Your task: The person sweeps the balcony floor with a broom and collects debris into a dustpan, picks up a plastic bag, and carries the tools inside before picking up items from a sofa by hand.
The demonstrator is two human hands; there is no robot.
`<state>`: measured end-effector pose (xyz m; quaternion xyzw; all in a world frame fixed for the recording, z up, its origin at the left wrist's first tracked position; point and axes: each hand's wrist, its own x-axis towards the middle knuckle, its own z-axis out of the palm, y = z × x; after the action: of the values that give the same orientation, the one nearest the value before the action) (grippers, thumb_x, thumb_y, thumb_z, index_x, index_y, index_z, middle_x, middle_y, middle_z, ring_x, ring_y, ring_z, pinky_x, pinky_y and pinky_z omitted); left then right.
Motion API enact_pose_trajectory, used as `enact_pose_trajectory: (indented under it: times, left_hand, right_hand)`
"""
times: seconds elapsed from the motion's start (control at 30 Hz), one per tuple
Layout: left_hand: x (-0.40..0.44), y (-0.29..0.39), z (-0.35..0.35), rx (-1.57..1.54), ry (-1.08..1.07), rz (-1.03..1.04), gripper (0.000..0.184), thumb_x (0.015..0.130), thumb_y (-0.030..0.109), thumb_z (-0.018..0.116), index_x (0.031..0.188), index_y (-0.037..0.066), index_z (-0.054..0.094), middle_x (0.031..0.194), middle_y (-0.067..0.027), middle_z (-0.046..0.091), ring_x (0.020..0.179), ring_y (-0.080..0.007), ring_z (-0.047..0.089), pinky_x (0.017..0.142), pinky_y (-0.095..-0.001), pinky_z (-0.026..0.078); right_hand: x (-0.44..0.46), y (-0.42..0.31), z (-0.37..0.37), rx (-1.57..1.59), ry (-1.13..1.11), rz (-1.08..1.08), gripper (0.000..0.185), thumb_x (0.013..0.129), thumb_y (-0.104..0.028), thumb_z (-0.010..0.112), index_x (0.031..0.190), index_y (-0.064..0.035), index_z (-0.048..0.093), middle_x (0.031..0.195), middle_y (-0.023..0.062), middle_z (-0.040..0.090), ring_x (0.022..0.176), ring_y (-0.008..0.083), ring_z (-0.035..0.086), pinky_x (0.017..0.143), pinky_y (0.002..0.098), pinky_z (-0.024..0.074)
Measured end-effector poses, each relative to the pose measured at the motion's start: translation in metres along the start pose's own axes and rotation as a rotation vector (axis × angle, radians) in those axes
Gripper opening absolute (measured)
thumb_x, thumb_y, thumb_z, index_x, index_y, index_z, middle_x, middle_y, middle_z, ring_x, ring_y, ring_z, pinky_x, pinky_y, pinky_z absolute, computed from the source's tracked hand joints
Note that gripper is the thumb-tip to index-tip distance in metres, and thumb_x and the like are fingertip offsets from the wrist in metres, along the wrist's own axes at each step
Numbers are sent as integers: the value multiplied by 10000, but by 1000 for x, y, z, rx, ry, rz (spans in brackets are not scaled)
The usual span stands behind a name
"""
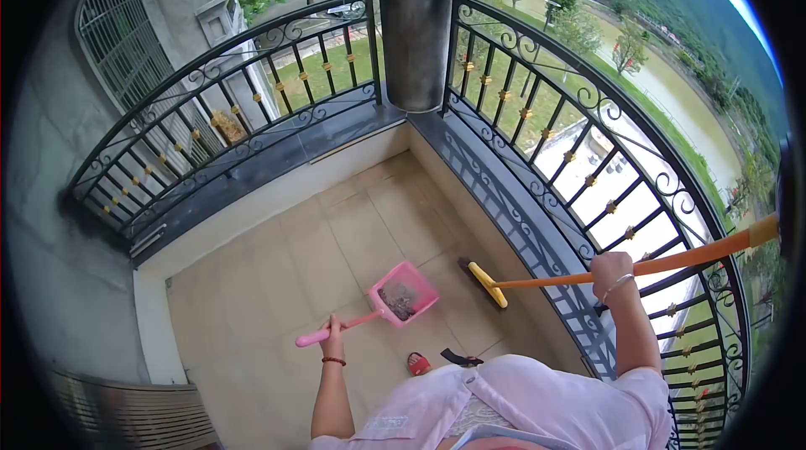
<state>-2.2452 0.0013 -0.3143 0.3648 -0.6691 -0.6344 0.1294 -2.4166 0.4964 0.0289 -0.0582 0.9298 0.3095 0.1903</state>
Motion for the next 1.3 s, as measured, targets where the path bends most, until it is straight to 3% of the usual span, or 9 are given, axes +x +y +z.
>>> enact_pose_trajectory:
  times: [0.03,0.17,0.3,0.5,0.53,0.67,0.8,0.97,1.3]
  left_hand:
    - [-24,13,-4,-291,139,-24,417,970,388,488,811,17,592,697,-39,579,872,-199,610,781,-336,453]
    - [-91,29,-66,-302,363,-69,454,969,432,472,708,61,474,614,-26,533,1056,-274,628,810,-377,471]
    - [-151,24,-98,-415,657,-98,455,952,469,492,701,93,440,580,-15,502,753,-210,649,650,-325,487]
    - [-233,28,-77,-576,1014,-79,481,931,449,550,606,142,371,553,2,434,587,-135,539,579,-282,462]
    - [-243,22,-67,-559,1089,-100,485,927,424,568,583,154,358,548,7,425,569,-128,538,536,-257,435]
    - [-280,35,-8,-488,1204,-165,363,891,298,630,628,107,470,662,-9,547,699,-125,582,605,-241,429]
    - [-315,29,28,-653,1651,-213,315,849,234,626,607,90,485,640,-10,531,718,-148,616,623,-299,470]
    - [-354,34,36,-730,1936,-227,294,873,214,594,632,80,490,634,-19,517,692,-160,599,597,-300,476]
    - [-418,-26,-53,-863,2237,-98,263,860,176,586,638,84,479,615,-9,495,609,-135,529,533,-292,460]
  right_hand:
    - [8,-6,-10,-9,14,-27,104,796,-177,680,884,-136,720,826,45,696,829,199,680,730,312,523]
    - [57,-37,-28,3,137,-187,107,784,-170,677,879,-151,724,815,25,698,806,205,687,678,317,525]
    - [107,-76,-63,-38,239,-329,104,780,-168,671,868,-156,727,808,16,699,814,207,689,668,338,526]
    - [211,-146,-94,22,434,-597,106,752,-103,622,801,-131,713,821,81,696,831,246,684,694,355,528]
    - [229,-158,-98,29,501,-625,99,751,-106,622,791,-126,711,816,83,695,825,252,683,696,360,528]
    - [282,-224,-104,-15,607,-837,102,773,-120,610,826,-93,693,827,132,682,809,294,670,711,401,534]
    - [314,-289,-103,8,551,-951,141,801,-196,632,859,-81,690,864,165,681,840,339,660,751,451,522]
    - [290,-367,-112,26,533,-1057,166,794,-216,652,876,-78,692,858,161,682,835,342,660,743,449,522]
    - [169,-506,-83,56,328,-1296,246,779,-262,662,953,-93,703,883,139,694,811,337,664,759,421,526]
